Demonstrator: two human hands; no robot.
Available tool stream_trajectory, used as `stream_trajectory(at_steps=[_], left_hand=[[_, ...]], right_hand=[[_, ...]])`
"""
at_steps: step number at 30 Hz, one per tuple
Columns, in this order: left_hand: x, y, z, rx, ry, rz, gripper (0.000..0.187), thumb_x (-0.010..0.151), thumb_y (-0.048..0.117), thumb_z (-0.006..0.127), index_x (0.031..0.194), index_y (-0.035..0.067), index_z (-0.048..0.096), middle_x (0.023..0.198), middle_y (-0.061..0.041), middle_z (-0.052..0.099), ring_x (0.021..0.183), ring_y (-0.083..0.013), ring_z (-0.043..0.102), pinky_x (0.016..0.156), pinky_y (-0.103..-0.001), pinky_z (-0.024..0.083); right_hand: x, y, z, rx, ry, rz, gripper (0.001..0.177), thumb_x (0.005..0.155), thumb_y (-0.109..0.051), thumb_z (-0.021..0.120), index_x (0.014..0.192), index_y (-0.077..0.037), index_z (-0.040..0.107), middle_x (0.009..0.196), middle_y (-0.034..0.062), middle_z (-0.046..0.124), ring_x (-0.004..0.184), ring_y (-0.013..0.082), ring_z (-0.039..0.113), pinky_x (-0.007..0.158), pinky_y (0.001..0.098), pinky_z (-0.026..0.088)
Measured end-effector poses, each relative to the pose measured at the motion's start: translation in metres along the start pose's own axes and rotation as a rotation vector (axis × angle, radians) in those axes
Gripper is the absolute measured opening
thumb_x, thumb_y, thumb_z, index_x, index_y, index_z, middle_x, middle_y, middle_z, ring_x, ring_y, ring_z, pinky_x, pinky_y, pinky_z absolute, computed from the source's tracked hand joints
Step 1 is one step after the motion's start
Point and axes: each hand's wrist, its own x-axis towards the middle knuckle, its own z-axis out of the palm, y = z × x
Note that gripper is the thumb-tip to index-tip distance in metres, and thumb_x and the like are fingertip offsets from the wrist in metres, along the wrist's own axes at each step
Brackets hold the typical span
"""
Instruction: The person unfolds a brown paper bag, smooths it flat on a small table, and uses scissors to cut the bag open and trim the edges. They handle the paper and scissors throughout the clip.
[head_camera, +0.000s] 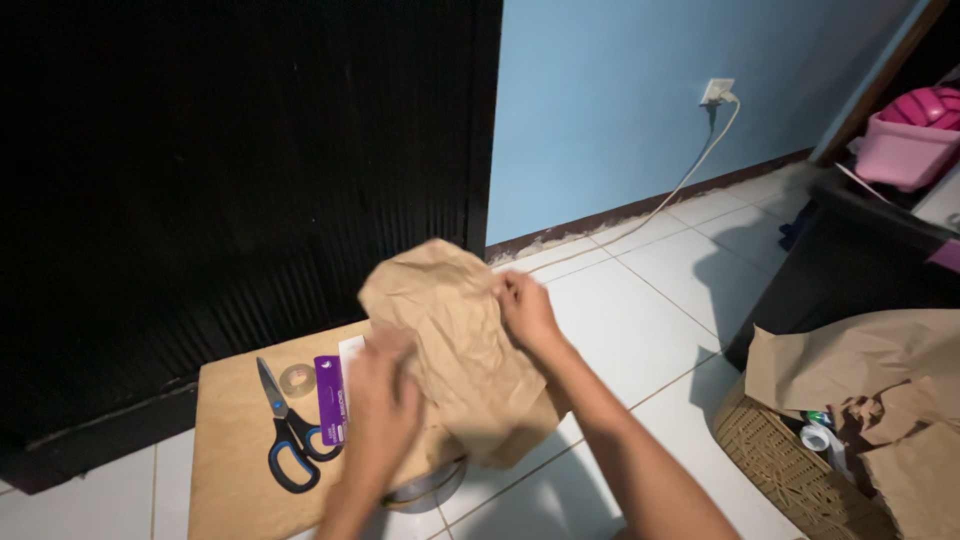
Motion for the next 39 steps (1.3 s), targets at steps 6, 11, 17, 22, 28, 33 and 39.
stream_trajectory(at_steps=[6,11,17,22,28,33,39], left_hand=[[0.111,0.018,-0.055,0.019,0.072,0.21,0.081,0.083,0.026,0.081,0.149,0.0,0.043,0.147,-0.029,0.045,0.132,-0.045,0.044,0.104,-0.05,0.038],[0.119,0.032,-0.059,-0.229,-0.168,-0.247,0.05,0.087,0.022,0.069,0.136,0.013,0.062,0.12,-0.011,0.076,0.11,-0.0214,0.074,0.094,-0.036,0.056],[0.1,0.032,-0.062,-0.367,0.057,-0.336,0.042,0.092,0.025,0.068,0.13,0.008,0.059,0.115,-0.012,0.074,0.106,-0.0201,0.071,0.09,-0.035,0.054],[0.091,0.031,-0.061,-0.417,0.088,-0.346,0.048,0.094,0.03,0.066,0.133,0.006,0.053,0.116,-0.013,0.072,0.105,-0.0214,0.071,0.088,-0.034,0.056],[0.085,0.017,-0.057,-0.39,0.062,-0.381,0.062,0.09,0.048,0.066,0.133,0.006,0.05,0.118,-0.015,0.067,0.11,-0.0222,0.066,0.092,-0.038,0.053],[0.086,-0.004,-0.049,-0.437,0.114,-0.316,0.057,0.104,0.056,0.04,0.123,0.006,0.058,0.107,-0.009,0.061,0.103,-0.0193,0.058,0.094,-0.037,0.046],[0.086,-0.016,-0.055,-0.43,0.25,-0.27,0.049,0.111,0.048,0.04,0.108,0.004,0.062,0.091,-0.003,0.055,0.086,-0.0141,0.051,0.082,-0.032,0.044]], right_hand=[[0.006,-0.092,-0.061,0.021,-0.135,-0.442,0.016,0.097,-0.012,0.065,0.107,-0.003,0.072,0.097,0.0148,0.067,0.088,0.0278,0.065,0.081,0.0354,0.051],[-0.009,-0.125,-0.065,-0.14,0.29,-0.693,0.028,0.088,-0.02,0.074,0.115,-0.01,0.07,0.118,0.0154,0.061,0.108,0.0342,0.058,0.093,0.0417,0.046],[-0.01,-0.094,-0.063,0.044,0.598,-0.263,0.05,0.085,-0.025,0.084,0.118,-0.002,0.054,0.116,0.0187,0.053,0.104,0.0265,0.052,0.091,0.0393,0.047],[0.002,-0.067,-0.047,0.597,0.275,-0.149,0.048,0.089,-0.03,0.078,0.117,-0.002,0.051,0.101,0.0068,0.064,0.087,0.0113,0.063,0.075,0.0266,0.055],[0.01,-0.06,-0.041,0.438,0.189,-0.146,0.033,0.094,-0.029,0.077,0.108,0.0,0.067,0.092,0.0067,0.068,0.083,0.0122,0.061,0.073,0.0281,0.052],[0.004,-0.075,-0.053,0.583,0.024,0.042,0.036,0.098,-0.033,0.064,0.119,-0.003,0.066,0.098,0.0075,0.074,0.085,0.0159,0.067,0.075,0.0315,0.053],[0.007,-0.081,-0.075,1.052,-0.086,-0.025,0.028,0.102,-0.024,0.057,0.121,-0.005,0.063,0.113,0.0048,0.072,0.102,0.0133,0.07,0.092,0.0316,0.055]])
